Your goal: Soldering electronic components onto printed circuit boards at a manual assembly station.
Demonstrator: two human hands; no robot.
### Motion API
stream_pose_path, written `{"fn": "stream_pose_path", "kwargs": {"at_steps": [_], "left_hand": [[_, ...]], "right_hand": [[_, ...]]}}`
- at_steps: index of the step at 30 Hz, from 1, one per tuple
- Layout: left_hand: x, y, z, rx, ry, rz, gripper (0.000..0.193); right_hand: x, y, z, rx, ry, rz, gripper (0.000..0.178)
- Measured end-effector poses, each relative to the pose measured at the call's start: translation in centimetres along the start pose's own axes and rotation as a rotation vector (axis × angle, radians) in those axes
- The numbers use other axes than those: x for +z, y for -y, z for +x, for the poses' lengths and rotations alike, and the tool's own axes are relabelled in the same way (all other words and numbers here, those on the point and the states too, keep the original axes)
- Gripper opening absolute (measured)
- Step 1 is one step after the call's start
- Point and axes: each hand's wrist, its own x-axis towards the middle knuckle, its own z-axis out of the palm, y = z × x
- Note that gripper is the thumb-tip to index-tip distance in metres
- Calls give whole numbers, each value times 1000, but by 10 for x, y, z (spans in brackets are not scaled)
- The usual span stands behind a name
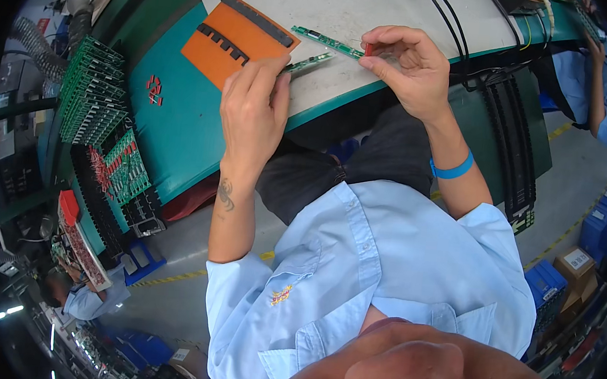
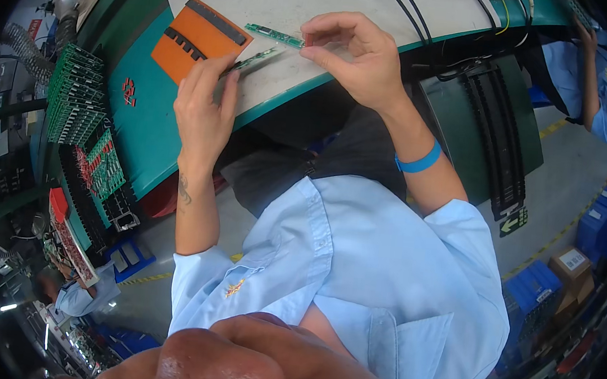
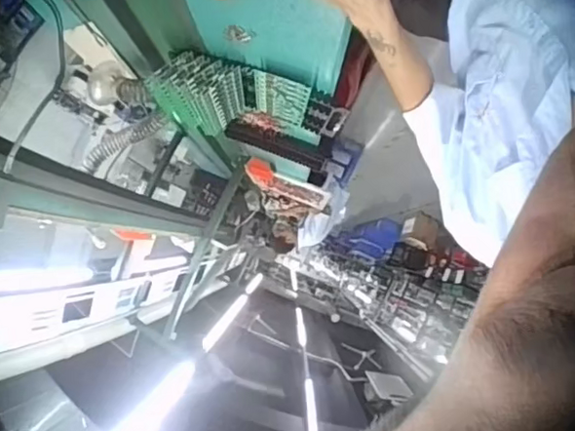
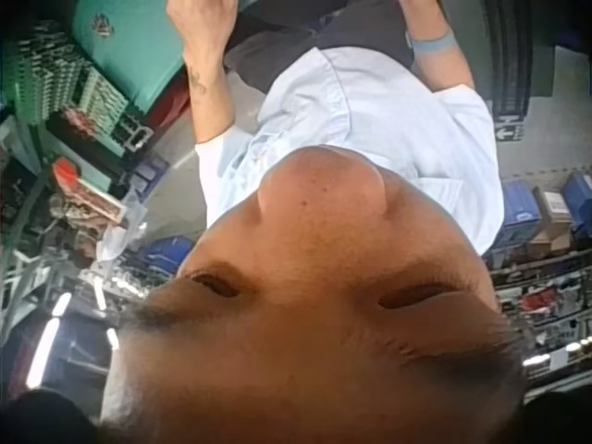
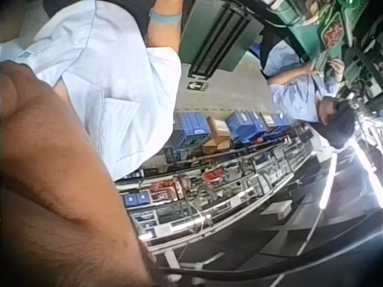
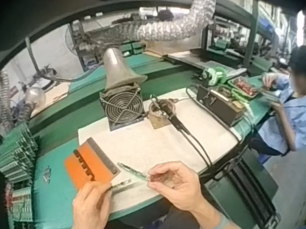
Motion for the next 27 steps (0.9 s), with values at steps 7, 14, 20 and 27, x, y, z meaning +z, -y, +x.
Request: {"fn": "stream_pose_path", "kwargs": {"at_steps": [7,14,20,27], "left_hand": [[-1,-4,-15,-182,-100,-253,19],[9,-1,-28,-255,-266,-366,16],[14,1,-34,-307,-320,-465,21],[16,6,-38,-405,-332,-717,28]], "right_hand": [[-3,3,-2,41,89,-84,36],[-3,-1,1,-13,75,-141,22],[-4,-2,1,-24,96,-200,18],[-4,-3,-2,-34,97,-240,17]]}}
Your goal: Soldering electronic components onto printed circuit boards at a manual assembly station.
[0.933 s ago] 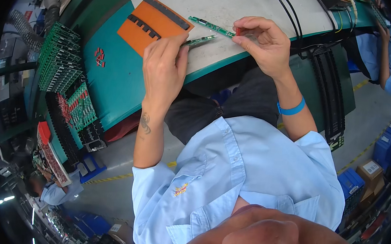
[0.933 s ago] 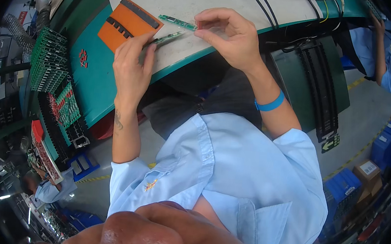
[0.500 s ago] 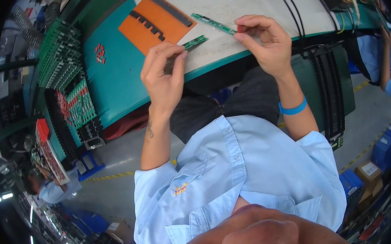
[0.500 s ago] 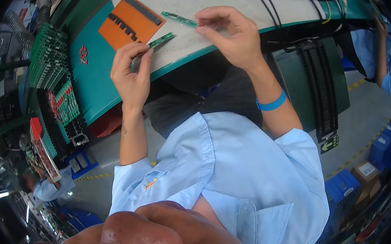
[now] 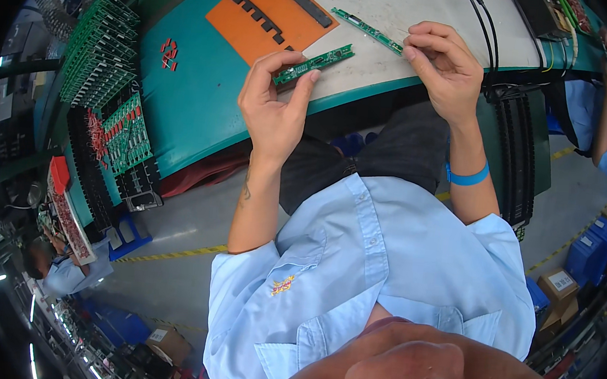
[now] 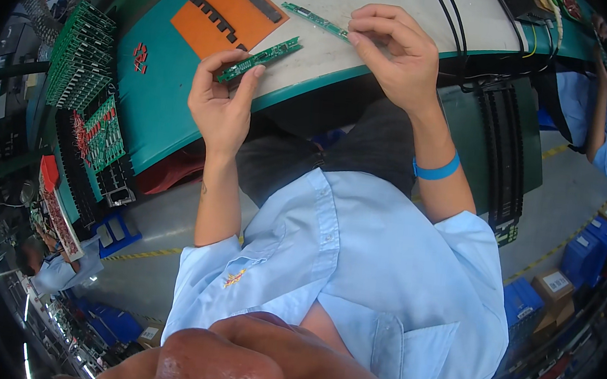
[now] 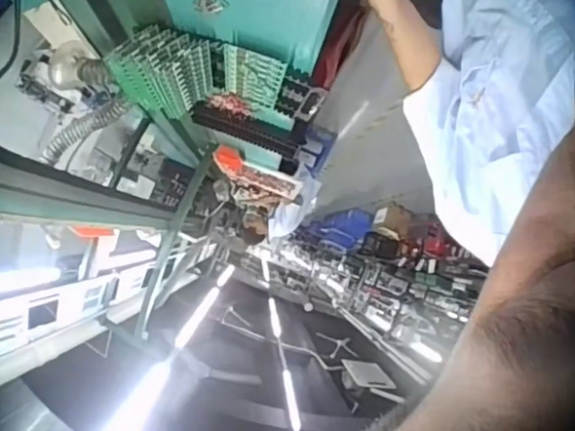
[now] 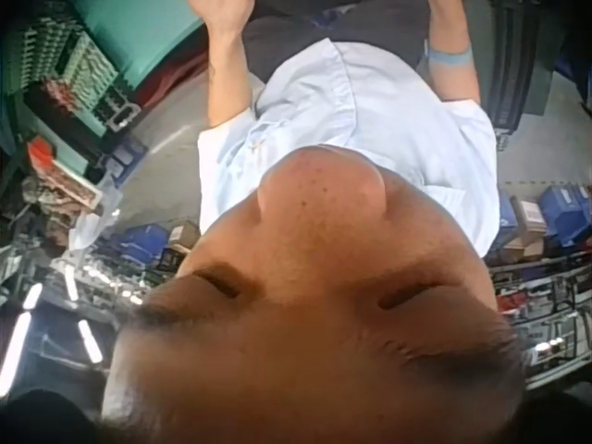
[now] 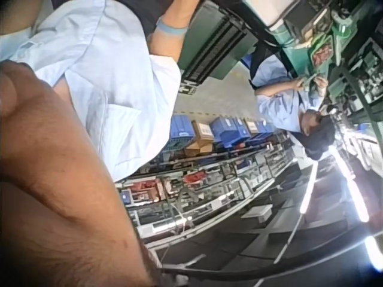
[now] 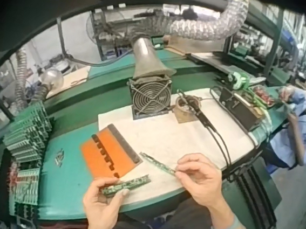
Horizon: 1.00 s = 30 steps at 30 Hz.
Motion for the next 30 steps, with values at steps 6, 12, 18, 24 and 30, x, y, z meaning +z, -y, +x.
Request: {"fn": "stream_pose_path", "kwargs": {"at_steps": [6,12,18,24,30], "left_hand": [[-6,-1,-1,-100,-47,-281,29],[-10,-6,0,-124,-50,-348,27],[-14,-3,0,-81,-77,-299,24],[-13,-5,-2,-198,-28,-374,19],[-20,-6,-2,-248,-25,-431,17]], "right_hand": [[9,9,6,33,-39,72,16],[40,37,-7,29,96,141,19],[54,42,-7,-99,174,62,26],[69,45,-7,-21,17,119,23],[72,36,2,-136,-13,-18,24]]}}
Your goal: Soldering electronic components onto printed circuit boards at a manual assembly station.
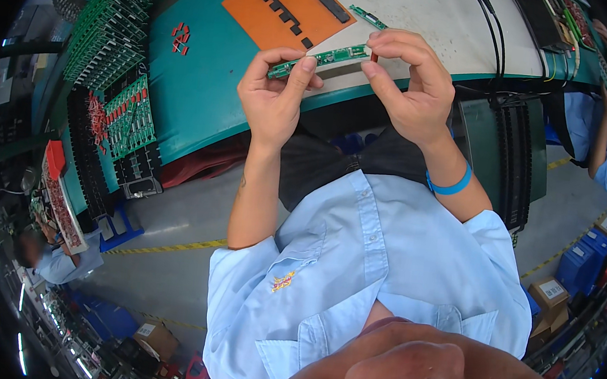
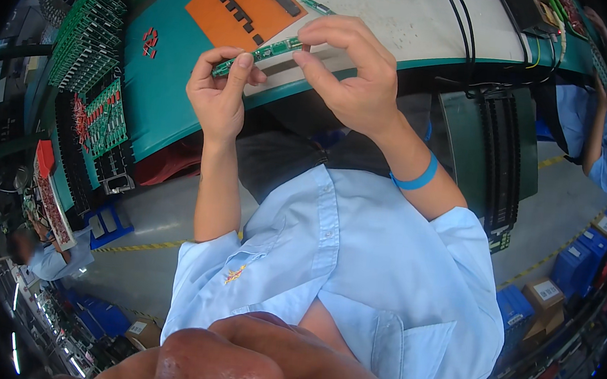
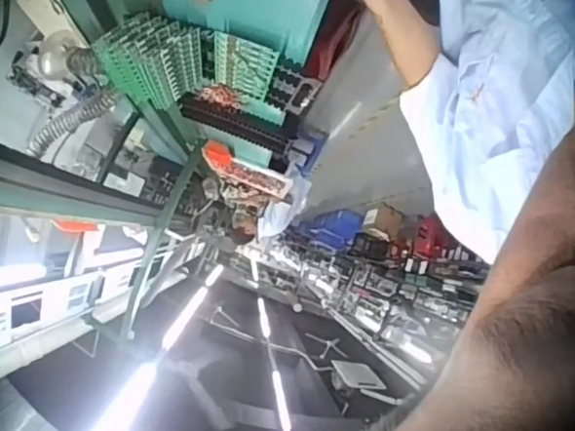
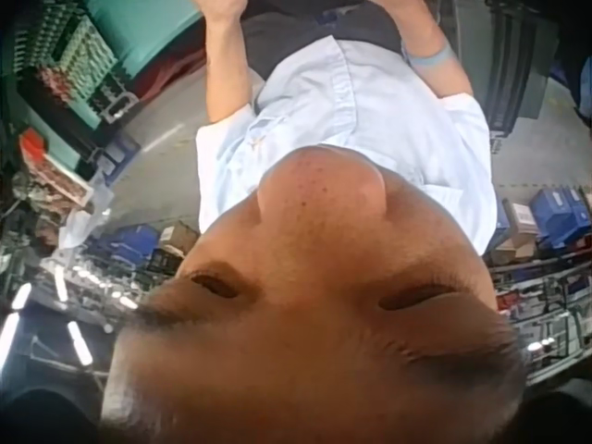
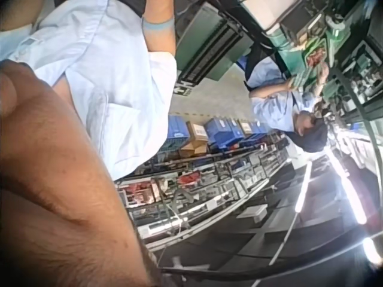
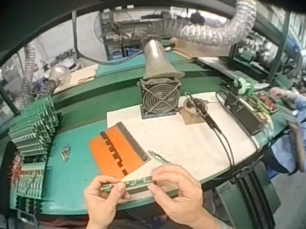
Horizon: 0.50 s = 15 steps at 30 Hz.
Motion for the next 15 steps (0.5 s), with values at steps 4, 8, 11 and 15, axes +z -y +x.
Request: {"fn": "stream_pose_path", "kwargs": {"at_steps": [4,8,11,15], "left_hand": [[0,-1,1,-8,33,-34,17],[6,0,-2,24,8,-60,17],[8,3,-4,96,-9,-16,19],[8,8,-5,153,-19,65,21]], "right_hand": [[1,0,0,-40,-19,-43,24],[8,1,-2,-64,-51,-55,24],[10,1,-3,-93,-69,-135,25],[12,-1,-4,-85,-84,-141,25]]}}
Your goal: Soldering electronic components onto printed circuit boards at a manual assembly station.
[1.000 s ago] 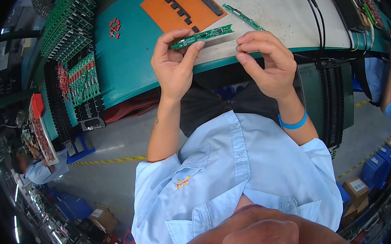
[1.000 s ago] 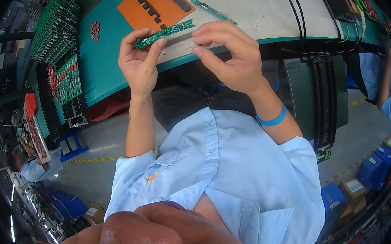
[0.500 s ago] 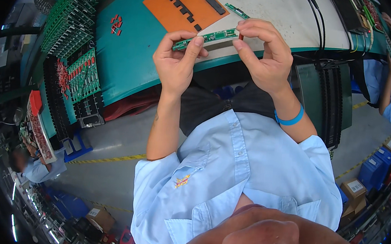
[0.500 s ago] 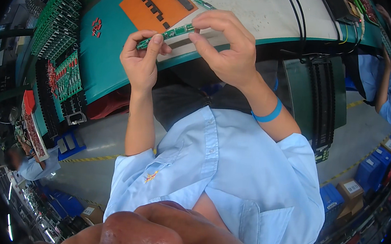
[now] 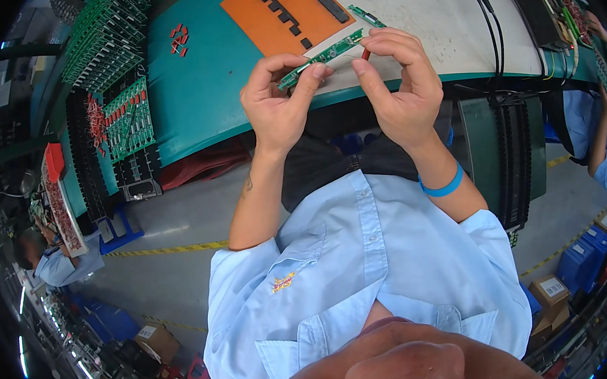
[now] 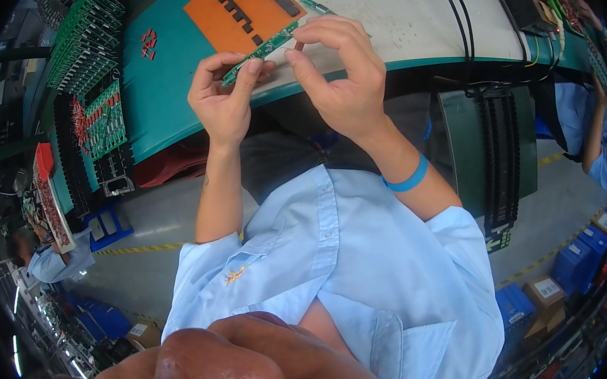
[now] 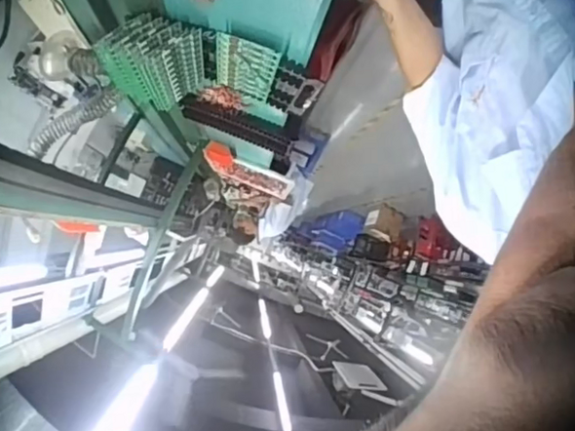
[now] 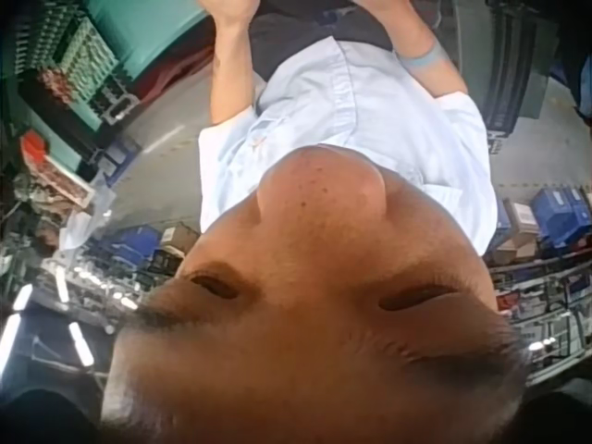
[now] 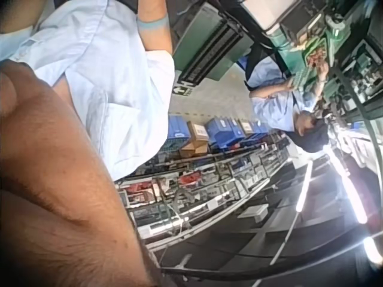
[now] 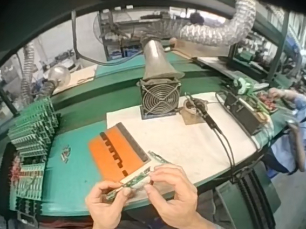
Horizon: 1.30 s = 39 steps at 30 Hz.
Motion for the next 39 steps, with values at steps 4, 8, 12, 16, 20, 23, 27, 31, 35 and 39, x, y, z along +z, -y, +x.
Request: {"fn": "stream_pose_path", "kwargs": {"at_steps": [4,8,12,16,20,23,27,31,35,39], "left_hand": [[-2,4,-1,42,1,76,22],[-3,6,-2,61,7,97,24],[-3,8,-1,86,4,123,24],[-3,9,-1,124,-4,147,24],[-3,9,-2,133,-13,166,24],[-2,8,-2,131,-19,178,24],[0,8,-2,192,-13,198,24],[0,7,-4,174,0,168,24],[-1,8,-3,183,15,174,24],[-2,10,-3,202,27,179,24]], "right_hand": [[1,0,-2,42,2,42,26],[0,2,-4,117,34,98,30],[0,1,-4,109,30,97,30],[1,1,-4,95,29,87,30],[2,1,-4,85,33,77,30],[3,0,-4,79,37,70,30],[6,0,-5,67,6,46,31],[9,-1,-6,59,-7,45,31],[14,-2,-5,64,-59,52,27],[16,-3,-4,69,-105,49,23]]}}
